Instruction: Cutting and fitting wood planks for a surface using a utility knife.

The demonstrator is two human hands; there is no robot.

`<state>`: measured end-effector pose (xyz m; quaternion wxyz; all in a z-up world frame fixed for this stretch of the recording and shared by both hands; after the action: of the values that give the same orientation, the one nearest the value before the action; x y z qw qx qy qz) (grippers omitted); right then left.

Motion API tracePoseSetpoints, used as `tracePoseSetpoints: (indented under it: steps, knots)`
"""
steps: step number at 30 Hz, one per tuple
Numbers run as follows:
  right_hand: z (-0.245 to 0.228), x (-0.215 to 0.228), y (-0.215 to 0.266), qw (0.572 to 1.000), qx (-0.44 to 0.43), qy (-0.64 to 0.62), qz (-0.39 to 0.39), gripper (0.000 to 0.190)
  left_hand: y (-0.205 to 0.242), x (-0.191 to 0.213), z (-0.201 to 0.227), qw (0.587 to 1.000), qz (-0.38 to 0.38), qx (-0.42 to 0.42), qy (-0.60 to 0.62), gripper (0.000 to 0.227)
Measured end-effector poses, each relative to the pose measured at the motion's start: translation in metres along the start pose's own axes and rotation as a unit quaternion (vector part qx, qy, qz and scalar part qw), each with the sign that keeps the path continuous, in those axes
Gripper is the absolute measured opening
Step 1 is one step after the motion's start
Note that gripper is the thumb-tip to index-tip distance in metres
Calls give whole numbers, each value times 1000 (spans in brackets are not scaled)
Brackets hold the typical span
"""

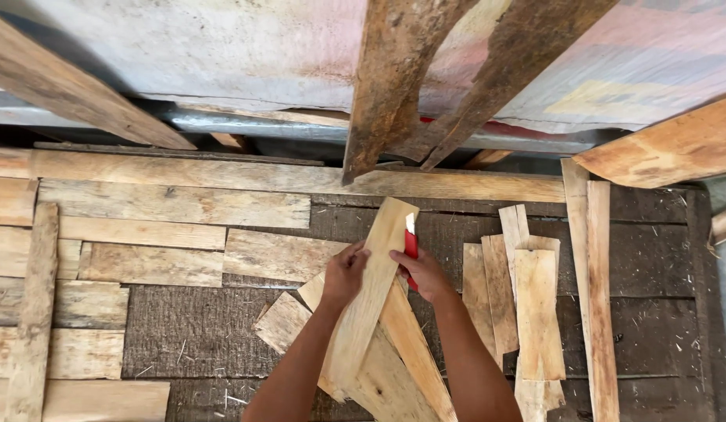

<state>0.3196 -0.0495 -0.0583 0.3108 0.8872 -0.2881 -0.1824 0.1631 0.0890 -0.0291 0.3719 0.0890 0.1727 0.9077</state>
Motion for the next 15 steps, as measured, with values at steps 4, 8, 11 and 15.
tracePoseSetpoints:
  steps: [4, 8, 11, 15]
  knots:
    - [4, 13, -1, 994, 2, -76, 76, 24, 10, 6, 58, 978, 0, -16, -208, 42]
    - [14, 52, -21, 960, 90, -200, 173, 18, 14, -2, 73, 892, 15, -137, -431, 59]
    - [27, 72, -37, 944, 102, -230, 213, 16, 14, -5, 57, 873, 23, -147, -464, 61]
    - [24, 76, -45, 936, 92, -238, 240, 15, 7, -4, 20, 874, 2, -109, -473, 70]
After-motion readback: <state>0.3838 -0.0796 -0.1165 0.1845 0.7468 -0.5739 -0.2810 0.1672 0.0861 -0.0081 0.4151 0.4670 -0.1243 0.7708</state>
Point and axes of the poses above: each hand's wrist, its own y-axis away from the middle knuckle, its own x-axis out of the back of the hand, z = x × y, the point moved 7 cm from there along -y, towards the middle knuckle, and after that the axes turned 4 degrees about -z, right-handed, at the moved point
